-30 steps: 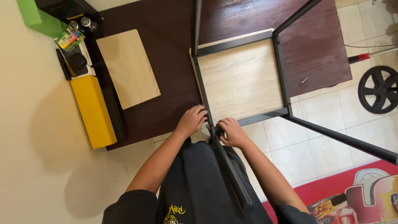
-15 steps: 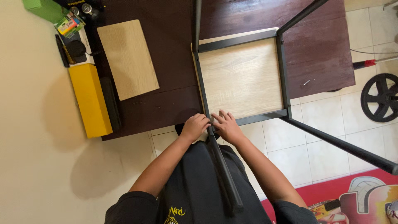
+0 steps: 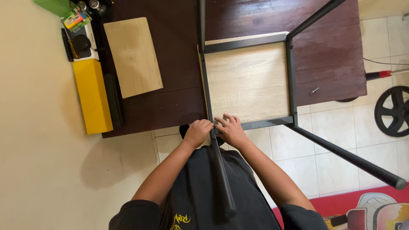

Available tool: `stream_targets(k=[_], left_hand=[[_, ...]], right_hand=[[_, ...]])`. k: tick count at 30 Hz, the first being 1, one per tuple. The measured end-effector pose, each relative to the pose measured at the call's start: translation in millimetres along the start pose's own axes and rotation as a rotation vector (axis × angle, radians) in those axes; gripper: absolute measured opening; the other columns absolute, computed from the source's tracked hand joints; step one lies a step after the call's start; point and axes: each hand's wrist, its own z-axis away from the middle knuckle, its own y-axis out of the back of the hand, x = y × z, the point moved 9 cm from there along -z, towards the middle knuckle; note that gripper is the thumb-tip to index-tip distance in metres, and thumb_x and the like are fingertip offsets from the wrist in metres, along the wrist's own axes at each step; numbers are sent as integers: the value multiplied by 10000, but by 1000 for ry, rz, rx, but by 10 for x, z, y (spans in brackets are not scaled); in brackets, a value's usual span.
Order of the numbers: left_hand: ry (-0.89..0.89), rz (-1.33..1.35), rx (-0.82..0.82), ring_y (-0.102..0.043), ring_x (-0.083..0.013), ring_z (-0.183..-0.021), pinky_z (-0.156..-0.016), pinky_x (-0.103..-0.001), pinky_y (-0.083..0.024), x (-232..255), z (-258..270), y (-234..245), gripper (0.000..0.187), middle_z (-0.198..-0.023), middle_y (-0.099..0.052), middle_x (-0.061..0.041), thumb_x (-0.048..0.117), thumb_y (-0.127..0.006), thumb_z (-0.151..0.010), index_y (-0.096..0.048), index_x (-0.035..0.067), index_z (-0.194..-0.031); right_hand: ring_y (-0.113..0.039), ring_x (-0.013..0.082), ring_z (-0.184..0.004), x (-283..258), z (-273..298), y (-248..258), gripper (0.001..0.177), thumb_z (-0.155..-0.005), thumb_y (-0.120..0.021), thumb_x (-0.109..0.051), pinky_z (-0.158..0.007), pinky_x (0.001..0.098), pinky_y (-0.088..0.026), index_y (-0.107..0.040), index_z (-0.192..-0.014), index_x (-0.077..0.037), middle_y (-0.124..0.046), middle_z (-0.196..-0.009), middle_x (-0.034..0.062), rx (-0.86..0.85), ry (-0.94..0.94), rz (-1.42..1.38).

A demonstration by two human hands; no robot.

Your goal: The person assembles a small table by inserting and tightening screws into the metal frame joints. The person uses a screwdriver to secure the frame to the tabletop, working on multiple corners in sequence.

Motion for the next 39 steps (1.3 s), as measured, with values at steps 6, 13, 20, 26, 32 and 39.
stream_targets(k=[6,13,20,26,32,39], left_hand=[[99,31,-11,-660,-265,-992,-827,-411,-517,-3,-47,10,99,-986,-659,-72,139,-645,-950,-663,62,-1010],[294,248,124,-651,-318,-1020,-868,-437,-522,-89,20,145,135,-1034,-666,-96,133,-667,-943,-671,50,-1049],[535,408,149,-685,-315,-989,-841,-409,-545,-229,74,-42,149,-1058,-662,-131,143,-644,-978,-630,25,-1068],[610,493,225,-713,-294,-945,-790,-379,-582,-246,156,-147,166,-1073,-659,-145,154,-618,-996,-607,17,-1089],[723,498,233,-733,-255,-913,-801,-364,-580,-356,320,-404,161,-1078,-719,-128,133,-500,-1060,-544,15,-1160],[892,900,420,-739,-207,-930,-790,-330,-645,-658,545,-879,187,-1098,-711,-148,169,-393,-1092,-449,5,-1163]], right_hand=[[-488,363,-1335,69,27,16,498,-694,-867,-298,-1033,585,-384,-712,-1148,-168,-563,-1467,3,32,42,-43],[-494,352,-1359,164,71,-33,439,-724,-838,-215,-1059,577,-378,-702,-1131,-124,-559,-1496,-8,78,68,-69],[-475,380,-1373,175,118,-100,456,-720,-807,-200,-1095,598,-342,-718,-1160,-123,-586,-1474,0,63,99,-37],[-476,374,-1380,222,116,-195,435,-767,-795,-241,-1103,601,-342,-720,-1180,-125,-618,-1433,-18,48,119,-18],[-476,386,-1375,221,142,-218,462,-775,-786,-243,-1090,604,-347,-704,-1205,-96,-617,-1437,12,68,157,4],[-461,403,-1408,225,157,-326,507,-845,-749,-269,-1116,631,-328,-623,-1285,-49,-629,-1379,78,22,146,-12]])
